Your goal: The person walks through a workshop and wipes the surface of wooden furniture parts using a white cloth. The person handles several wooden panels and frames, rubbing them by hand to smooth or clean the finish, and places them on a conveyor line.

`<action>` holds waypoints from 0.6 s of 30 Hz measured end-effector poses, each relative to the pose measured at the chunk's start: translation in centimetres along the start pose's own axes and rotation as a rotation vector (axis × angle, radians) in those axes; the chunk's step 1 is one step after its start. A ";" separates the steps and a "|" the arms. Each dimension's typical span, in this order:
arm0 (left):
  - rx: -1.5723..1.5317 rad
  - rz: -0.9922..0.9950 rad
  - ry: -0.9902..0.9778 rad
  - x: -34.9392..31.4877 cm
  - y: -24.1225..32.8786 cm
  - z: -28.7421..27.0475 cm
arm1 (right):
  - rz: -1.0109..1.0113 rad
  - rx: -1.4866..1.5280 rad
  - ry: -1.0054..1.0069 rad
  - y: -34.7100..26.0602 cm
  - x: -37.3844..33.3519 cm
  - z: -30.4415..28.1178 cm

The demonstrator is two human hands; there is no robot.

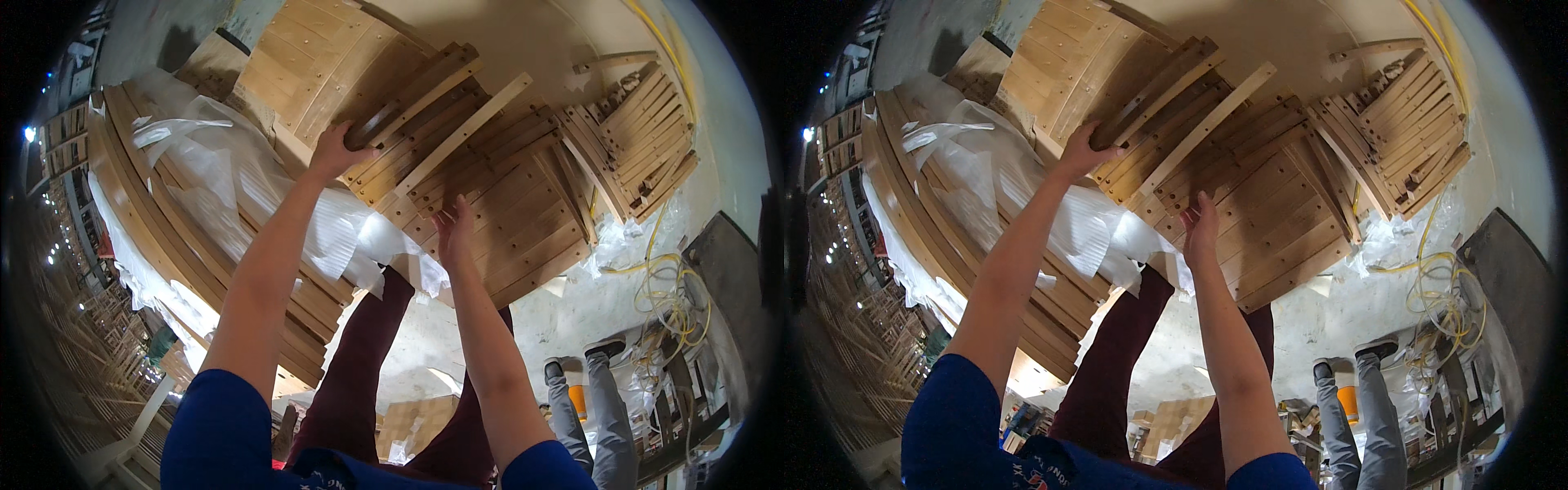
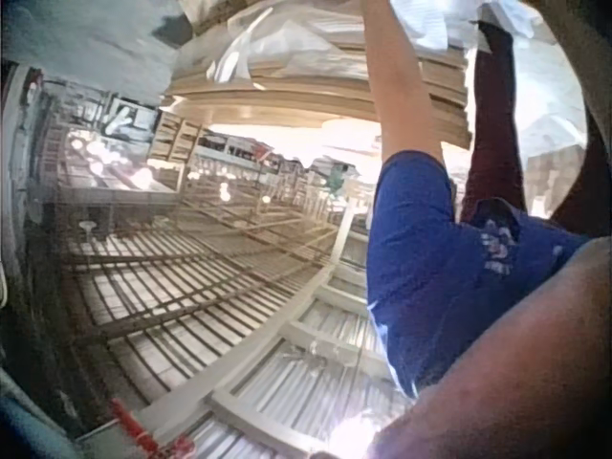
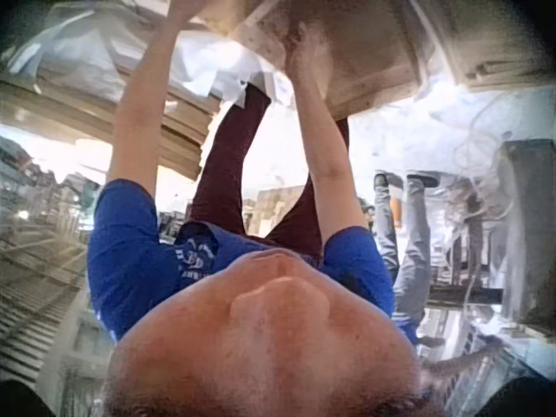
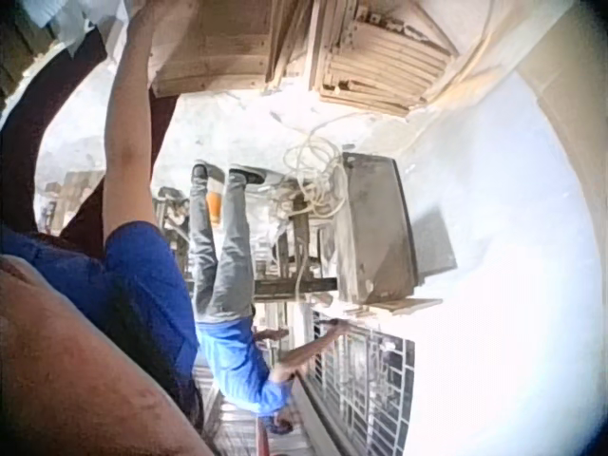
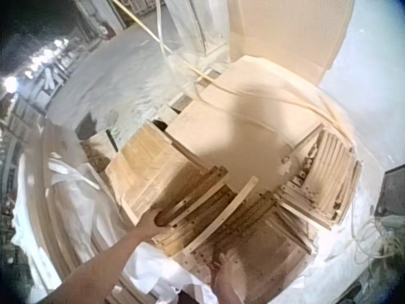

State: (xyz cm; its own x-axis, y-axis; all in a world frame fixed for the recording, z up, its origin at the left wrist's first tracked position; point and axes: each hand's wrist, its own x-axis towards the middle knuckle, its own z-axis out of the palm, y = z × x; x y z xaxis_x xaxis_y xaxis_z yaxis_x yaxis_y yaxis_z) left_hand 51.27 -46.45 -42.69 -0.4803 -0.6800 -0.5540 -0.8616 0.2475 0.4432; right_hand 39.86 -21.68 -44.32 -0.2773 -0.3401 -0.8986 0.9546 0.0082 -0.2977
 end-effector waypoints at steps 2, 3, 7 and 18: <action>-0.071 -0.022 0.010 -0.1 0.3 0.4 | 0.006 -0.041 -0.016 -1.2 -0.2 0.4; -0.107 -0.030 0.013 0.1 0.6 0.5 | -0.040 -0.048 -0.001 -2.2 0.0 0.8; 0.114 -0.051 0.107 4.1 6.1 1.1 | -0.222 -0.089 -0.016 -9.6 2.9 3.0; 0.453 0.179 0.519 15.0 20.6 2.4 | -0.278 -0.469 -0.135 -25.4 9.2 6.0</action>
State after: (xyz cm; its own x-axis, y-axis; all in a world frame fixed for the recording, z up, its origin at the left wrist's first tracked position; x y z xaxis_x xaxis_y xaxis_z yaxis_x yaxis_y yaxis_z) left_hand 25.91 -49.88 -43.56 -0.5777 -0.8151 -0.0426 -0.8144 0.5721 0.0973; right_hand 13.73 -30.62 -43.05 -0.4654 -0.5065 -0.7259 0.6884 0.3083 -0.6565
